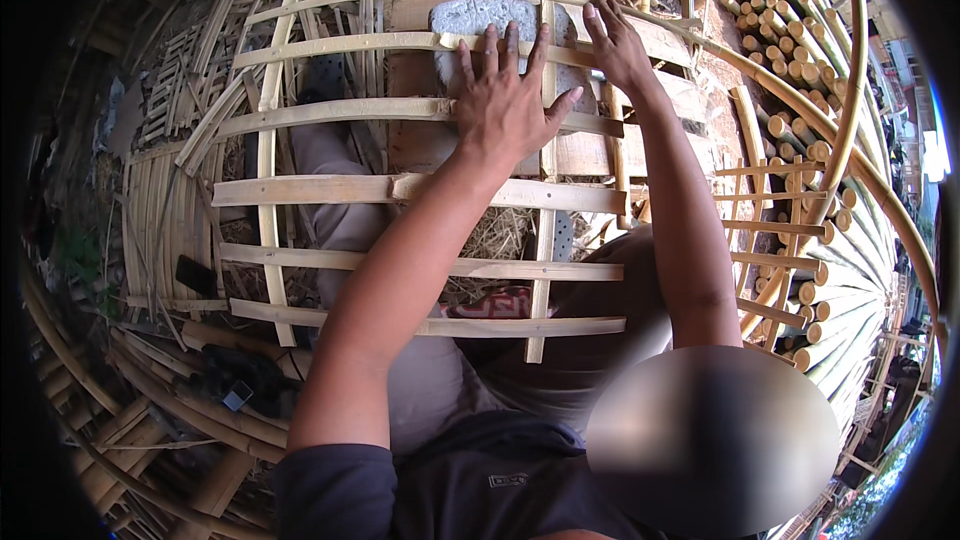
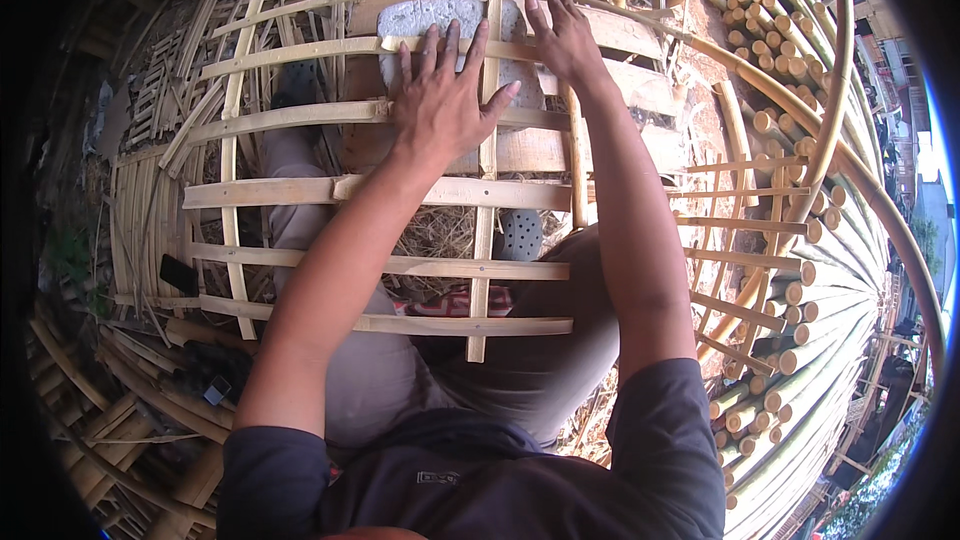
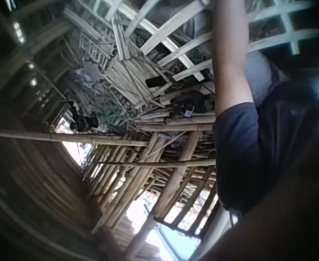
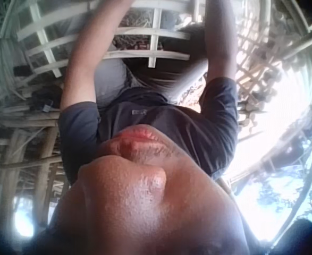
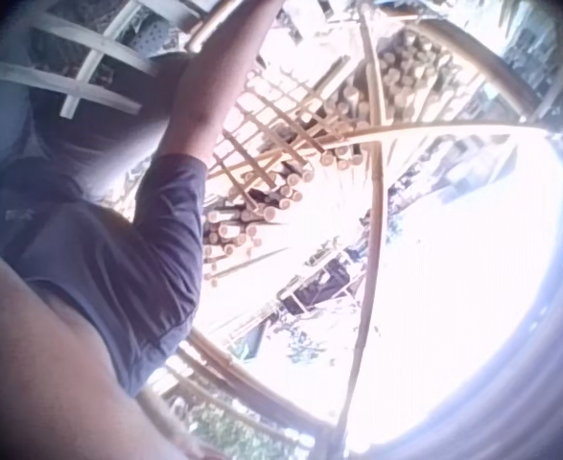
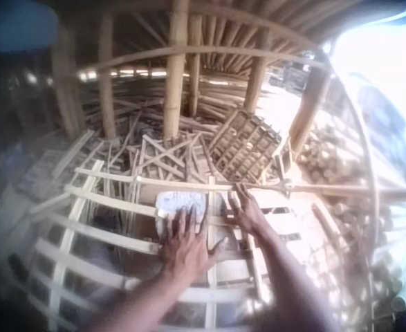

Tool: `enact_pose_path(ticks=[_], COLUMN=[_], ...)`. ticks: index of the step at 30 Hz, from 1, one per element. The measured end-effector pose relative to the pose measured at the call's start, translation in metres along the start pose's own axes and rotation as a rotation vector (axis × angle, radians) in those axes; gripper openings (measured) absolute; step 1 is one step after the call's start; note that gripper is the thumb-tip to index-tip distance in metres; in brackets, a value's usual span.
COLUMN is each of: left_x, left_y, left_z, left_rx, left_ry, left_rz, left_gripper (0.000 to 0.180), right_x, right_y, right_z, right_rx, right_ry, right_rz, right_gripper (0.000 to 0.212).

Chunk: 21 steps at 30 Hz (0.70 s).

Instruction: The person nails bamboo strips to a wooden frame using a hammer, working across a lattice structure.

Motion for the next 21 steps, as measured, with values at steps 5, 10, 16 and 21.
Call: enact_pose_path(ticks=[5, 10, 16, 21], left_x=[0.001, 0.007, 0.009, 0.008], left_y=[0.0, -0.004, -0.003, -0.002], left_z=[0.002, 0.002, 0.001, -0.003], left_rx=[0.016, 0.018, 0.0, -0.017], left_ry=[-0.011, -0.003, -0.027, -0.064], left_rz=[0.027, -0.049, -0.095, -0.122], left_gripper=[0.086, 0.091, 0.09, 0.09], right_x=[0.003, 0.0, 0.002, 0.003], right_y=[-0.001, -0.005, -0.007, -0.012], right_z=[-0.003, 0.01, 0.017, 0.012], right_rx=[0.012, 0.101, 0.159, 0.091], right_ry=[-0.034, -0.182, -0.28, -0.254], right_rz=[0.013, 0.013, 0.027, 0.096], right_gripper=[0.073, 0.07, 0.069, 0.09])
Point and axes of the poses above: each hand's wrist, its own y-axis towards the middle knuckle, its own x-axis out of the back of the hand, z = x × y, the point moved 9 cm from there along y, towards the middle knuckle, and after that the axes turned 10 degrees about x, right-handed, at the moved point
